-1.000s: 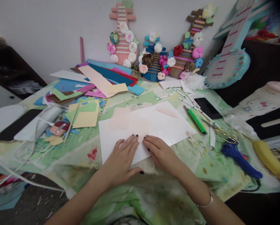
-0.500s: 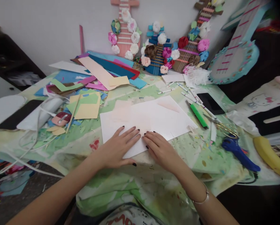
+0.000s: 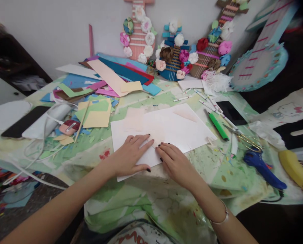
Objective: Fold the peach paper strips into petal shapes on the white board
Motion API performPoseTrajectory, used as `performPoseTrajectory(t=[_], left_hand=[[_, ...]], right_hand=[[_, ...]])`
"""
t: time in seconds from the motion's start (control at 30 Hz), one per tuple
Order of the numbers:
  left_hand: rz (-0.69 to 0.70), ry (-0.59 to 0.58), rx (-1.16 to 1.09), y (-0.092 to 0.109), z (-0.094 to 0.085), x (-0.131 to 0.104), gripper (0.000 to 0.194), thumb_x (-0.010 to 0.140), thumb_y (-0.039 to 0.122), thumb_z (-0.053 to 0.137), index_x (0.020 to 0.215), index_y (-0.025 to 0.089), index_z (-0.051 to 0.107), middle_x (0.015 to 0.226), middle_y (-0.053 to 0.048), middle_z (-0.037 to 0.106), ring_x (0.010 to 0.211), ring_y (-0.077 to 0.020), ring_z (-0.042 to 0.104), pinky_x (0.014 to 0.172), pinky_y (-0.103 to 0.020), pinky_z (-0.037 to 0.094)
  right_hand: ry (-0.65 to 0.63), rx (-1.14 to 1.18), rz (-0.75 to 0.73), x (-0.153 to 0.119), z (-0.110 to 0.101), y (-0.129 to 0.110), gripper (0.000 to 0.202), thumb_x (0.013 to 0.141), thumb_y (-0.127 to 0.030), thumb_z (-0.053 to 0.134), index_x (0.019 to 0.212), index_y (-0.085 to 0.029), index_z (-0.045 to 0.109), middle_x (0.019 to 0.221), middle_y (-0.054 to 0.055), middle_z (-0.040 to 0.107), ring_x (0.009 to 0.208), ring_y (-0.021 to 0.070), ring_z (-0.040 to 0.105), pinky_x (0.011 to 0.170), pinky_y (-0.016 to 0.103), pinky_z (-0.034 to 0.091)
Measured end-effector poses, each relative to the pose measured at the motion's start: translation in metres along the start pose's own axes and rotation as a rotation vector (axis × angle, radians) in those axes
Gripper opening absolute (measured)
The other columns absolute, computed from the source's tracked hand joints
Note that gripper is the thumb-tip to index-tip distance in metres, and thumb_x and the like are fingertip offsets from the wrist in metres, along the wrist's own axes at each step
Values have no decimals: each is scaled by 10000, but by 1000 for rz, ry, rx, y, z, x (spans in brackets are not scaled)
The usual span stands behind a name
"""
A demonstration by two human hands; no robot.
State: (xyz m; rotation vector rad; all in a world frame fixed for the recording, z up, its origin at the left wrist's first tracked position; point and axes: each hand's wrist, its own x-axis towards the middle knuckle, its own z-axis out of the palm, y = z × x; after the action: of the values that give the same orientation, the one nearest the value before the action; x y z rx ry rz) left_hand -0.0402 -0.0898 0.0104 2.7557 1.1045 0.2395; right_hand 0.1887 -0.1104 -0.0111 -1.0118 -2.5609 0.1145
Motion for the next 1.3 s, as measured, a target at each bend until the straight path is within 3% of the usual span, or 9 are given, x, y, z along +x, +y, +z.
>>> performPoseTrajectory(t=[0.17, 0.33, 1.3], left_hand=[[-168, 159, -224, -8, 2, 27, 269, 911, 254, 430, 1145, 135, 493, 1134, -118, 559, 1071, -237, 469, 933, -388, 393], [-188, 111, -359, -19, 0, 47, 88, 835, 203, 498, 904, 174, 545, 908, -51, 593, 883, -211, 511, 797, -358, 430], [-184, 124, -407, -22, 0, 47, 74, 841, 198, 534, 772, 179, 551, 936, -37, 505, 939, -207, 452, 852, -364, 389]], right_hand=[[19, -21, -5, 3, -3, -4, 391, 870, -86, 427, 1252, -102, 508, 1214, 175, 568, 1207, 274, 462, 1011, 495, 430], [56, -18, -23, 4, -3, -6, 394, 861, -58, 404, 1236, -90, 519, 1219, 182, 567, 1184, 271, 481, 988, 490, 457], [76, -20, -38, 0, 1, -7, 373, 884, -58, 401, 1237, -77, 521, 1198, 166, 579, 1181, 267, 461, 983, 471, 442]])
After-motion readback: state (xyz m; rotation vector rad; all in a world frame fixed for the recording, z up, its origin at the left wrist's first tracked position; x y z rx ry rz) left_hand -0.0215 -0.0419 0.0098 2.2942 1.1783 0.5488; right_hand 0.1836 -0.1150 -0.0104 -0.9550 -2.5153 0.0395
